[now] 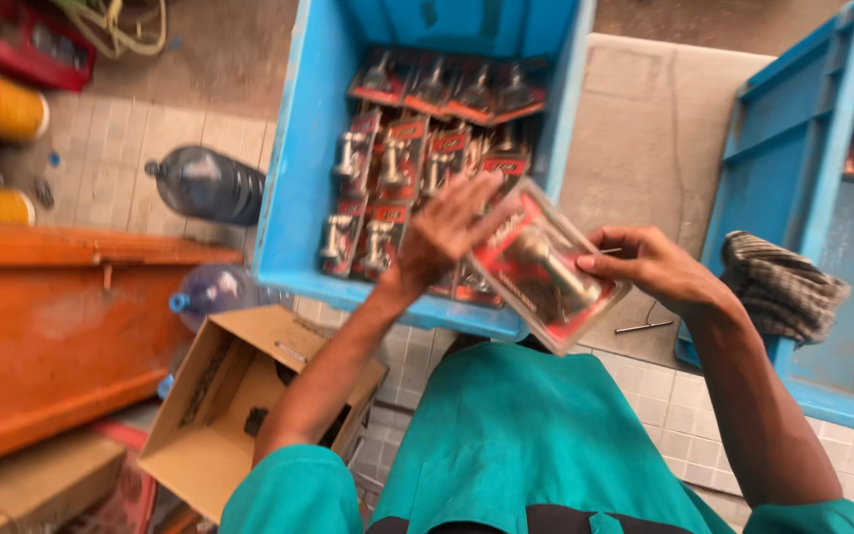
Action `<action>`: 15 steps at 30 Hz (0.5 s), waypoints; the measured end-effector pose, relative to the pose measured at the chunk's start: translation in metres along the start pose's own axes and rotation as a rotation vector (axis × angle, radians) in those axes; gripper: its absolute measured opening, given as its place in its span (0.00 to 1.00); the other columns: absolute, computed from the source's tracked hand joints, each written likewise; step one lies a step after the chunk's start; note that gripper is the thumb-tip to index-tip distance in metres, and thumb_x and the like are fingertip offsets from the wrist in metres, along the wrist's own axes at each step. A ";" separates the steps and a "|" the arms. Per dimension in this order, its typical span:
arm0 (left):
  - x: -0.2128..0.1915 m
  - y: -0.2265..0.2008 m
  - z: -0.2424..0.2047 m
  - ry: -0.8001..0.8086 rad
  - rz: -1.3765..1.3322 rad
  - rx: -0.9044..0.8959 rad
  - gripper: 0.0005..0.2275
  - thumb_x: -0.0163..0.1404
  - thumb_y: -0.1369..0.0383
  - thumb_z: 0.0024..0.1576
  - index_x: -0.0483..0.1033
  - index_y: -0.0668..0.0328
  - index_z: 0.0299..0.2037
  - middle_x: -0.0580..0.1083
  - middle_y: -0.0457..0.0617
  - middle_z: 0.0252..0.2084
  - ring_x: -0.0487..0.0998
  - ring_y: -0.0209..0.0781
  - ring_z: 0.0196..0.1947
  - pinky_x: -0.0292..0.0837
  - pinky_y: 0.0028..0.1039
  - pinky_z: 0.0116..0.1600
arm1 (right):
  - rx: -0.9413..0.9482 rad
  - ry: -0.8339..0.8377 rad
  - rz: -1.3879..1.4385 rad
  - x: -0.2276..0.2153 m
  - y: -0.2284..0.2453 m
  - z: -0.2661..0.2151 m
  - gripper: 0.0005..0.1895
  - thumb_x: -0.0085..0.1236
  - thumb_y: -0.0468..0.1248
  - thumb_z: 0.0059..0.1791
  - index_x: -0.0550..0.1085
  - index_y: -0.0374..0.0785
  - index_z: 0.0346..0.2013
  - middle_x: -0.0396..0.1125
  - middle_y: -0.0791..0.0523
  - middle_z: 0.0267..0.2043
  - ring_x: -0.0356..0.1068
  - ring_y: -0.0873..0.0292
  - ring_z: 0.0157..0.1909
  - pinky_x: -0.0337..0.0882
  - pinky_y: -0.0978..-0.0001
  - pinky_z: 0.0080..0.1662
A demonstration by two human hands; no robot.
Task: The person wipes the exterior of packaged door stoppers with a cloth before placing them into a blue plastic crate.
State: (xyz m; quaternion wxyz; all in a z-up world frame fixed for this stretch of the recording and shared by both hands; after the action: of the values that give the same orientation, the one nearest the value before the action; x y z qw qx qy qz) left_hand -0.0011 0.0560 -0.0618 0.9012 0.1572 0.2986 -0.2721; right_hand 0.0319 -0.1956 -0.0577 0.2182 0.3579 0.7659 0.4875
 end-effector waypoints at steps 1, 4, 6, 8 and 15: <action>-0.009 0.013 -0.008 0.004 0.010 -0.022 0.15 0.40 0.71 0.65 0.69 0.48 0.62 0.72 0.59 0.58 0.76 0.51 0.54 0.70 0.40 0.59 | 0.011 0.019 -0.010 0.010 -0.005 0.012 0.10 0.60 0.33 0.47 0.79 0.32 0.41 0.70 0.58 0.34 0.68 0.65 0.37 0.70 0.69 0.38; -0.006 0.056 -0.042 0.357 0.111 -0.161 0.22 0.47 0.70 0.63 0.59 0.49 0.69 0.69 0.61 0.60 0.79 0.46 0.48 0.71 0.37 0.58 | 0.036 0.060 0.193 0.042 -0.009 0.043 0.09 0.58 0.29 0.46 0.73 0.33 0.41 0.67 0.59 0.33 0.67 0.65 0.33 0.64 0.76 0.34; 0.016 0.075 -0.086 0.605 -0.068 -0.201 0.17 0.42 0.70 0.65 0.63 0.50 0.65 0.73 0.54 0.53 0.78 0.46 0.49 0.72 0.35 0.53 | 0.159 -0.033 0.214 0.069 -0.009 0.055 0.17 0.63 0.26 0.41 0.70 0.37 0.42 0.70 0.57 0.39 0.75 0.58 0.38 0.75 0.66 0.36; 0.034 0.075 -0.107 0.741 -0.203 -0.321 0.21 0.41 0.77 0.63 0.62 0.48 0.66 0.74 0.54 0.52 0.77 0.47 0.52 0.72 0.37 0.56 | 0.190 -0.057 0.166 0.084 -0.056 0.086 0.20 0.64 0.26 0.40 0.67 0.39 0.44 0.70 0.55 0.41 0.75 0.55 0.39 0.76 0.63 0.36; 0.067 0.055 -0.159 0.786 -0.483 -0.432 0.13 0.43 0.66 0.63 0.68 0.54 0.57 0.74 0.58 0.44 0.77 0.60 0.45 0.74 0.47 0.41 | 0.363 -0.085 -0.214 0.121 -0.212 0.179 0.28 0.67 0.26 0.31 0.63 0.40 0.40 0.66 0.56 0.28 0.72 0.53 0.36 0.69 0.61 0.32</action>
State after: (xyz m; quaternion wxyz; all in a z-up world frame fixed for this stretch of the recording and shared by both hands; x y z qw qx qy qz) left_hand 0.0041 0.1445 -0.2197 0.6440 -0.0160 0.6923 -0.3252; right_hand 0.0042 -0.0549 -0.3244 0.2326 0.3281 0.8650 0.3001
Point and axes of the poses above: each hand's wrist, its own z-axis towards the middle knuckle, its own x-axis out of the palm, y = z × x, the point moved 4 cm from there along z, towards the middle knuckle
